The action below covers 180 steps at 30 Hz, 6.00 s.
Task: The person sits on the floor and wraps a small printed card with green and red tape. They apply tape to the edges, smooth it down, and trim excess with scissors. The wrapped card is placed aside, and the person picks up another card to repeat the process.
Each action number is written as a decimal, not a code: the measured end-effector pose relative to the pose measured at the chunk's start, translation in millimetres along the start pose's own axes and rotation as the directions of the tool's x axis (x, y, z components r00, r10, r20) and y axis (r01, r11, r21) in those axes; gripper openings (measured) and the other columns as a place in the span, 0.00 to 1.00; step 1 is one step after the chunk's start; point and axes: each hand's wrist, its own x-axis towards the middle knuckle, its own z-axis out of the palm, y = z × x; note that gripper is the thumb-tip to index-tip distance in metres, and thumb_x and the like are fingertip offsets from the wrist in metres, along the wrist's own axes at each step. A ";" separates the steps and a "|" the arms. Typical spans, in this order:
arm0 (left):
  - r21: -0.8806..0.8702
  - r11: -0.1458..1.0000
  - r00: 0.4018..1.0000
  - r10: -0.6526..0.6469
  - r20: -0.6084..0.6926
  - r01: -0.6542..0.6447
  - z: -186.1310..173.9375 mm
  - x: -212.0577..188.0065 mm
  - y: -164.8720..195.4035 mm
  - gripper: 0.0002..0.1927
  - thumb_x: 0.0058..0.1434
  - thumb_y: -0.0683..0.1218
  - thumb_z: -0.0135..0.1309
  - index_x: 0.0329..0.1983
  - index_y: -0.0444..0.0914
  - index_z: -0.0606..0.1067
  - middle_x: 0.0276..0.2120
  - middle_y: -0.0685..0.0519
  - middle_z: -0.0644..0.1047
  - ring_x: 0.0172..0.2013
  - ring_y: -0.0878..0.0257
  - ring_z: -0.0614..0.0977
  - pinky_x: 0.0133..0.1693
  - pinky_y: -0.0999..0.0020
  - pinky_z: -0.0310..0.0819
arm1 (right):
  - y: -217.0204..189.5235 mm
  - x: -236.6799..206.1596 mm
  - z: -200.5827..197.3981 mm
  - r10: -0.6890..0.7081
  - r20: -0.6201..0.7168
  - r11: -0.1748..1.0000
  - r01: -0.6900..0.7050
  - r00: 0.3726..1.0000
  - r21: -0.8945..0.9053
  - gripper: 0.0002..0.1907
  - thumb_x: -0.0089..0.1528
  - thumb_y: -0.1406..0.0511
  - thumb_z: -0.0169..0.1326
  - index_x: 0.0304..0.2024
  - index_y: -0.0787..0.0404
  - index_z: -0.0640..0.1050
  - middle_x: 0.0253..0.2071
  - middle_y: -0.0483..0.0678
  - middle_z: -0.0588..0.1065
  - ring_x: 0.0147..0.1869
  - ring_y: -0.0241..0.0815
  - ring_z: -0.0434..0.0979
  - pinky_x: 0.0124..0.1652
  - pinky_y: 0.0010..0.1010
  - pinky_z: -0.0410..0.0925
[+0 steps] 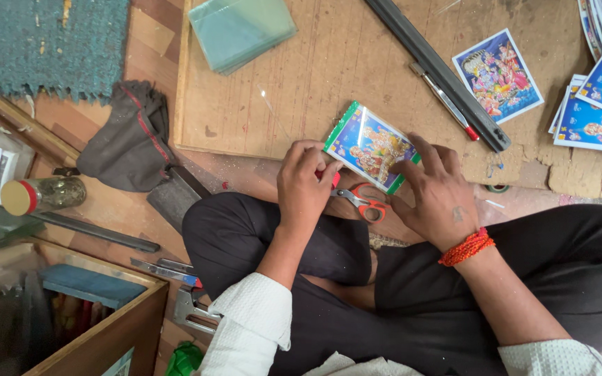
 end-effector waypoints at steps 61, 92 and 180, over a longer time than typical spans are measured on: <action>-0.520 0.772 0.892 -0.449 -0.042 0.364 22.5 1.5 -14.0 0.10 0.61 0.41 0.64 0.30 0.30 0.77 0.38 0.50 0.83 0.23 0.73 0.78 0.24 0.77 0.74 | 6.1 -51.4 -3.7 -0.068 0.108 0.994 0.076 0.992 -0.073 0.22 0.57 0.59 0.58 0.55 0.49 0.78 0.39 0.43 0.76 0.46 0.46 0.74 0.46 0.39 0.68; -0.350 0.885 0.931 -0.355 -0.081 0.307 21.5 2.4 -15.6 0.09 0.61 0.41 0.65 0.31 0.32 0.78 0.34 0.53 0.83 0.24 0.72 0.76 0.27 0.74 0.70 | 8.1 -50.6 1.5 -0.072 0.155 0.987 0.093 0.985 -0.131 0.24 0.60 0.60 0.56 0.60 0.48 0.76 0.38 0.44 0.74 0.45 0.46 0.73 0.43 0.38 0.68; 0.018 0.937 0.903 0.332 0.272 -0.350 -37.6 0.1 -18.2 0.10 0.57 0.39 0.60 0.43 0.36 0.79 0.48 0.51 0.74 0.49 0.55 0.79 0.46 0.59 0.76 | -13.4 2.8 -0.2 -0.272 0.003 0.945 0.267 0.962 -0.190 0.20 0.49 0.58 0.66 0.44 0.54 0.83 0.54 0.46 0.75 0.56 0.48 0.74 0.55 0.45 0.69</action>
